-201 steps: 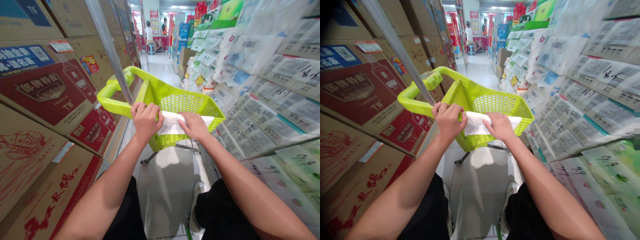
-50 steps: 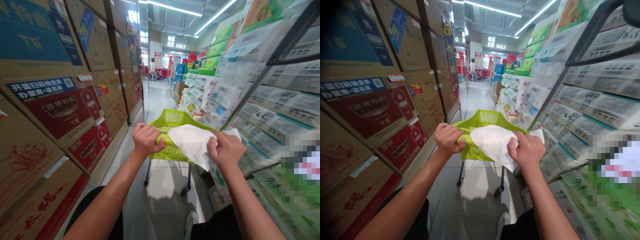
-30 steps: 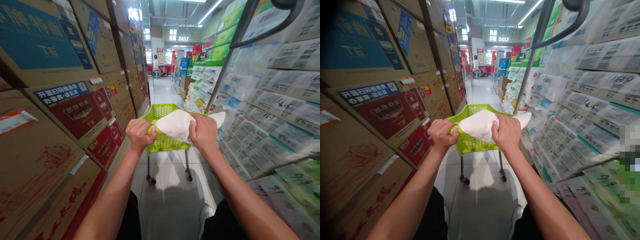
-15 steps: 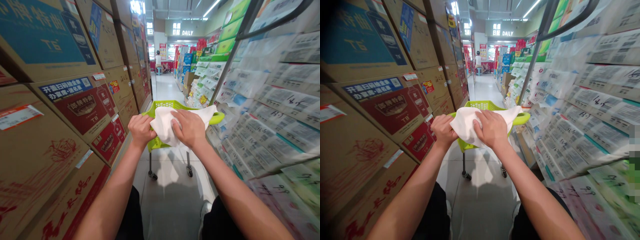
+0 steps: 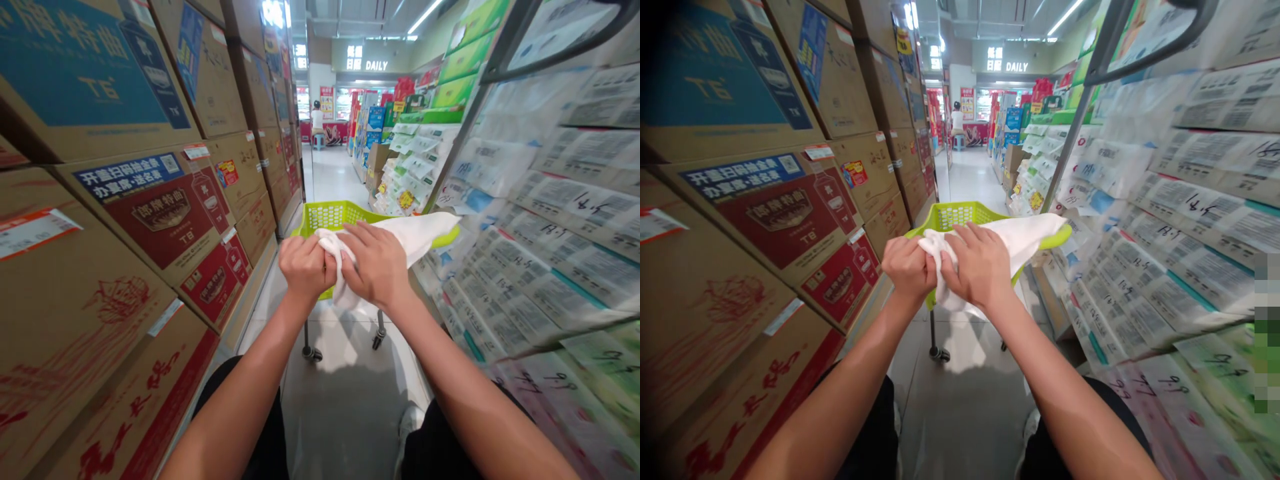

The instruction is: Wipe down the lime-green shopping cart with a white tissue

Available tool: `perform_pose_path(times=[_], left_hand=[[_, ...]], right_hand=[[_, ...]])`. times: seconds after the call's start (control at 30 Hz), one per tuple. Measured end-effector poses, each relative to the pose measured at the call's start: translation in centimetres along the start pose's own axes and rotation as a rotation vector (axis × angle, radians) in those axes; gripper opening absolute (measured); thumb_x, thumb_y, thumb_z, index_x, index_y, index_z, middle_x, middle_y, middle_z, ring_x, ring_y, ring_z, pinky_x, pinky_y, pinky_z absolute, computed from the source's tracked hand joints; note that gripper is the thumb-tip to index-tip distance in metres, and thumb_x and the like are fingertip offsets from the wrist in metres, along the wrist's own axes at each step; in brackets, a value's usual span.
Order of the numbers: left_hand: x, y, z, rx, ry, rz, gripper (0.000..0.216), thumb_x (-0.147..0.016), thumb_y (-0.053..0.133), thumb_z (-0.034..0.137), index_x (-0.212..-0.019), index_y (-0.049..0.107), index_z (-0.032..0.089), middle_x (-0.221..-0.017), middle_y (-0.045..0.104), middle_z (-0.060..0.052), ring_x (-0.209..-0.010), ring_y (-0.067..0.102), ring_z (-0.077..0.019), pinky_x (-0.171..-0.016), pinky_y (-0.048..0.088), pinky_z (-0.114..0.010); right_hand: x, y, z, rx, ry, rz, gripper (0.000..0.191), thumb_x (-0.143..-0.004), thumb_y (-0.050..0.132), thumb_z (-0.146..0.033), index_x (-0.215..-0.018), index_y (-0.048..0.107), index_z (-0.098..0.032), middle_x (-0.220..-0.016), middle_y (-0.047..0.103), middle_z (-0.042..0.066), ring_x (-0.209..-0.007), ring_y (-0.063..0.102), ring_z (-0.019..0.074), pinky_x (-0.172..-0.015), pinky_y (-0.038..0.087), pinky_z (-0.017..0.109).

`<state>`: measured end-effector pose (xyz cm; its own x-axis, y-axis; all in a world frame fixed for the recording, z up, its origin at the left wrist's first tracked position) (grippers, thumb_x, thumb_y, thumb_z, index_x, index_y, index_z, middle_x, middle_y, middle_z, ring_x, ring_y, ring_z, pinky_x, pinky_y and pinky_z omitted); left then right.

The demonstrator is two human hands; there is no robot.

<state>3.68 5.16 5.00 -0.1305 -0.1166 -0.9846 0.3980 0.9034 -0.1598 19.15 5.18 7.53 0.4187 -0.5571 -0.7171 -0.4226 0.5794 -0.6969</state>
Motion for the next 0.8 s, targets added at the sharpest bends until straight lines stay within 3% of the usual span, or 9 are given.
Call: perform_pose_path(times=[0.07, 0.17, 0.23, 0.33, 0.47, 0.53, 0.6, 0.67, 0.8], left_hand=[[-0.1, -0.4, 0.5, 0.06, 0.021, -0.057, 0.037, -0.101, 0.041, 0.029, -0.066, 0.05, 0.025, -0.064, 0.058, -0.006, -0.064, 0.049, -0.0227, -0.069, 0.031, -0.042], [-0.5, -1.7, 1.0, 0.266, 0.011, -0.111, 0.037, -0.107, 0.035, 0.034, -0.081, 0.058, 0.023, -0.075, 0.065, -0.007, -0.074, 0.06, -0.0237, -0.072, 0.042, -0.041], [-0.7, -2.4, 1.3, 0.418, -0.072, -0.163, 0.035, -0.11, 0.034, 0.04, -0.11, 0.063, 0.02, -0.1, 0.073, -0.011, -0.091, 0.069, -0.0242, -0.079, 0.051, -0.039], [-0.3, -2.6, 2.6, 0.583, -0.112, -0.202, 0.046, -0.11, 0.041, 0.047, -0.147, 0.045, 0.022, -0.13, 0.069, -0.015, -0.114, 0.071, -0.025, -0.09, 0.058, -0.038], [1.8, -1.5, 4.2, 0.818, -0.097, -0.15, 0.043, -0.109, 0.04, 0.042, -0.149, 0.042, 0.028, -0.137, 0.065, -0.014, -0.129, 0.067, -0.0283, -0.101, 0.06, -0.046], [3.0, -0.4, 3.9, 0.904, -0.186, -0.099, 0.042, -0.109, 0.036, 0.045, -0.147, 0.043, 0.029, -0.136, 0.065, -0.014, -0.129, 0.066, -0.0289, -0.106, 0.058, -0.051], [4.1, 0.9, 2.6, 0.867, -0.372, -0.079, 0.043, -0.11, 0.036, 0.044, -0.148, 0.043, 0.027, -0.138, 0.064, -0.015, -0.13, 0.065, -0.0284, -0.111, 0.055, -0.052], [4.7, 2.3, 1.0, 0.73, -0.45, -0.168, 0.044, -0.109, 0.04, 0.043, -0.148, 0.046, 0.023, -0.142, 0.063, -0.016, -0.135, 0.062, -0.0295, -0.117, 0.049, -0.054], [5.6, 5.1, -2.1, 0.415, -0.342, -0.441, 0.057, -0.103, 0.053, 0.041, -0.155, 0.048, 0.019, -0.162, 0.053, -0.019, -0.155, 0.044, -0.0366, -0.129, 0.033, -0.062]], right_hand=[[-0.1, 0.2, -1.0, -0.044, -0.029, -0.017, 0.044, -0.107, 0.04, -0.034, -0.127, 0.075, -0.019, -0.13, 0.078, 0.01, -0.137, 0.06, 0.0287, -0.114, 0.039, 0.041], [-0.1, 0.1, 0.0, -0.035, 0.036, -0.007, 0.043, -0.107, 0.039, -0.037, -0.112, 0.078, -0.021, -0.121, 0.08, 0.01, -0.128, 0.066, 0.0272, -0.107, 0.042, 0.04], [0.1, 0.0, 1.7, 0.009, 0.11, 0.018, 0.043, -0.105, 0.041, -0.042, -0.1, 0.079, -0.022, -0.118, 0.08, 0.011, -0.116, 0.07, 0.0275, -0.099, 0.045, 0.04], [0.6, -0.4, 4.7, 0.038, 0.212, 0.05, 0.043, -0.101, 0.044, -0.043, -0.09, 0.08, -0.023, -0.11, 0.082, 0.01, -0.105, 0.072, 0.0265, -0.094, 0.046, 0.038], [1.1, -1.2, 8.4, -0.065, 0.24, 0.049, 0.044, -0.1, 0.042, -0.04, -0.087, 0.08, -0.022, -0.107, 0.083, 0.009, -0.105, 0.075, 0.0242, -0.097, 0.048, 0.036], [1.2, -1.9, 9.7, -0.118, 0.24, 0.033, 0.044, -0.101, 0.042, -0.04, -0.09, 0.08, -0.021, -0.112, 0.082, 0.01, -0.109, 0.075, 0.0246, -0.101, 0.049, 0.037], [1.2, -2.7, 10.3, -0.128, 0.242, -0.015, 0.042, -0.101, 0.044, -0.039, -0.091, 0.08, -0.02, -0.116, 0.082, 0.012, -0.116, 0.074, 0.027, -0.101, 0.049, 0.038], [1.3, -3.5, 10.2, -0.099, 0.251, -0.092, 0.042, -0.103, 0.044, -0.037, -0.09, 0.079, -0.019, -0.114, 0.082, 0.014, -0.123, 0.072, 0.0298, -0.097, 0.05, 0.038], [1.4, -4.7, 7.9, -0.01, 0.273, -0.199, 0.041, -0.107, 0.044, -0.034, -0.093, 0.079, -0.02, -0.108, 0.081, 0.013, -0.12, 0.072, 0.0308, -0.091, 0.048, 0.037]])
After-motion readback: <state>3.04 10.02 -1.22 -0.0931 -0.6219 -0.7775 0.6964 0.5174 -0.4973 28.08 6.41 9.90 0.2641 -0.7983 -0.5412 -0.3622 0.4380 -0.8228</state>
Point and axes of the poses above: each hand's wrist, its own x-axis away from the middle knuckle, its own y-axis out of the palm, z = x × y, the point moved 4 cm from there along -x, towards the middle knuckle
